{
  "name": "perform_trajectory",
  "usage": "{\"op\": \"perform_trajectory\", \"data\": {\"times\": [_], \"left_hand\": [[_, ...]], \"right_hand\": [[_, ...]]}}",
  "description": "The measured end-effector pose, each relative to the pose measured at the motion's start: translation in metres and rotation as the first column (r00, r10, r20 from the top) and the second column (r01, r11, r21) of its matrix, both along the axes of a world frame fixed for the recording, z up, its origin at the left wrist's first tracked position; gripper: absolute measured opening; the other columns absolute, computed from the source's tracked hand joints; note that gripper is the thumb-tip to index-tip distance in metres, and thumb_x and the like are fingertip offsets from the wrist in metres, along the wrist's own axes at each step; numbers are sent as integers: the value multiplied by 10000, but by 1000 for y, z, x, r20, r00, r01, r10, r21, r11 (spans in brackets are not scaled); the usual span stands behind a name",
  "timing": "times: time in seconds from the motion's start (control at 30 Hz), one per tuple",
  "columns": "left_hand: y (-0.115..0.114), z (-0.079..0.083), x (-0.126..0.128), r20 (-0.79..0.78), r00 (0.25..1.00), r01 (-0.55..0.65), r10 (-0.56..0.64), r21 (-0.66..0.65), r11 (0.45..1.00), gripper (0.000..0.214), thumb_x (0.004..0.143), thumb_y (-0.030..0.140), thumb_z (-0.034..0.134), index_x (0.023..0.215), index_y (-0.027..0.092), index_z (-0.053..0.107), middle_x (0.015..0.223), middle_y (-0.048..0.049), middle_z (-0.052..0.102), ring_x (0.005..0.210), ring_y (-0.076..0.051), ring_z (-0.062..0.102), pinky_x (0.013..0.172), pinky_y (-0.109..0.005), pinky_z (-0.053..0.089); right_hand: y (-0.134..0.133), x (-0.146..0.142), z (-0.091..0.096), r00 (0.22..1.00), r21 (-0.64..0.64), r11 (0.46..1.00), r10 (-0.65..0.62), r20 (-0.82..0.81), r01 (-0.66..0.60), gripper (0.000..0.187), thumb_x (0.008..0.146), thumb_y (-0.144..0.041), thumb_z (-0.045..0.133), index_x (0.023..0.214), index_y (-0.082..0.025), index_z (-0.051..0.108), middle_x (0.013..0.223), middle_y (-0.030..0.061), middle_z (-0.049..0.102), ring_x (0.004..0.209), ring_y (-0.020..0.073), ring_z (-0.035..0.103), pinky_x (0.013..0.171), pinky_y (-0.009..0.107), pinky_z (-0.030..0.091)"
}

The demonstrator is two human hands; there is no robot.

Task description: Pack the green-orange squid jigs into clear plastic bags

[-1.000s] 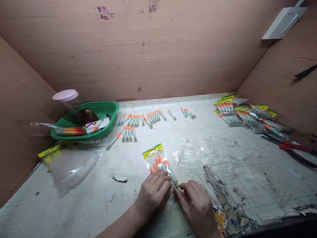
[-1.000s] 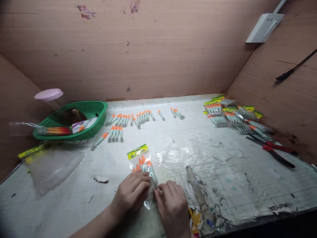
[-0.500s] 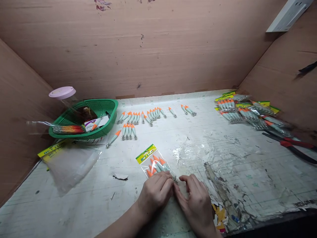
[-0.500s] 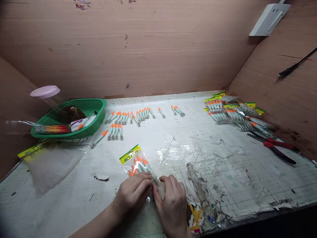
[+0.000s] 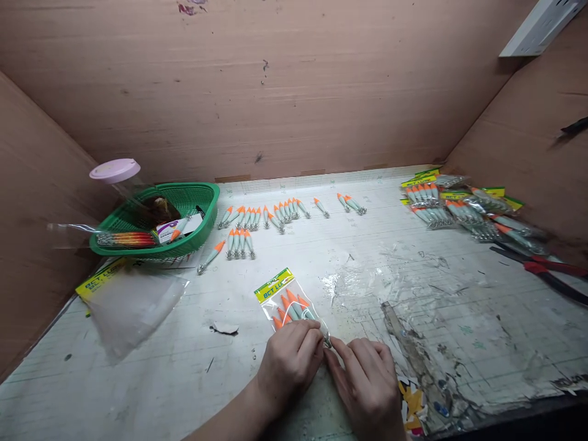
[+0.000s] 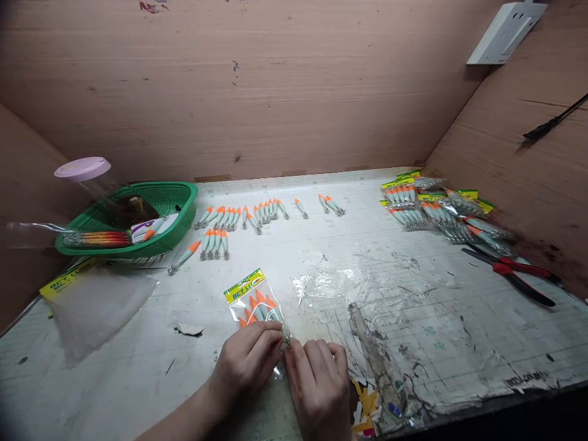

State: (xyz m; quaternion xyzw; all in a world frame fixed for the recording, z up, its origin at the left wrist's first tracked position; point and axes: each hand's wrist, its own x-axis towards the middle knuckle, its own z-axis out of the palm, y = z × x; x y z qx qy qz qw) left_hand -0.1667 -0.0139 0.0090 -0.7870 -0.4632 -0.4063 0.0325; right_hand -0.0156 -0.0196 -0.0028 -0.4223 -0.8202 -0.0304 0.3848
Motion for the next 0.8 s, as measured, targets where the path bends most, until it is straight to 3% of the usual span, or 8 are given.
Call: {"op": "perform_trajectory", "data": {"times": [0.37,0.53,0.63,0.8], "left_hand": [[2,1,-1,-11,999,43,-43,44,998,116,797,54,500,780,135,581,747,-70,679,695,-149,646,624,-241,531],[2,1,-1,-7,996,92,-92,111,990,106,789,66,523,793,141,598,746,-53,697,738,-152,657,712,-257,551],[2,2,-2,-16,990,142,-141,116,983,118,825,79,499,827,131,605,769,-59,705,780,-155,661,725,-267,555],[2,3,-3,-99,971,232,-217,183,955,150,829,40,483,864,105,614,805,-65,715,828,-164,659,774,-287,552]], "right_hand": [[5,6,5,983,49,985,164,78,-168,147,870,-68,493,960,-108,601,605,7,520,569,129,449,629,323,342],[12,10,6,978,37,978,207,-24,-206,156,866,-62,478,937,-126,601,611,3,510,563,130,458,620,315,348],[17,11,7,977,-18,983,182,-108,-185,124,861,-59,486,846,-157,560,631,1,516,569,128,472,596,293,354],[22,12,10,973,-141,965,212,-88,-223,148,889,-84,436,912,-164,558,711,34,544,653,153,513,578,274,379]]}}
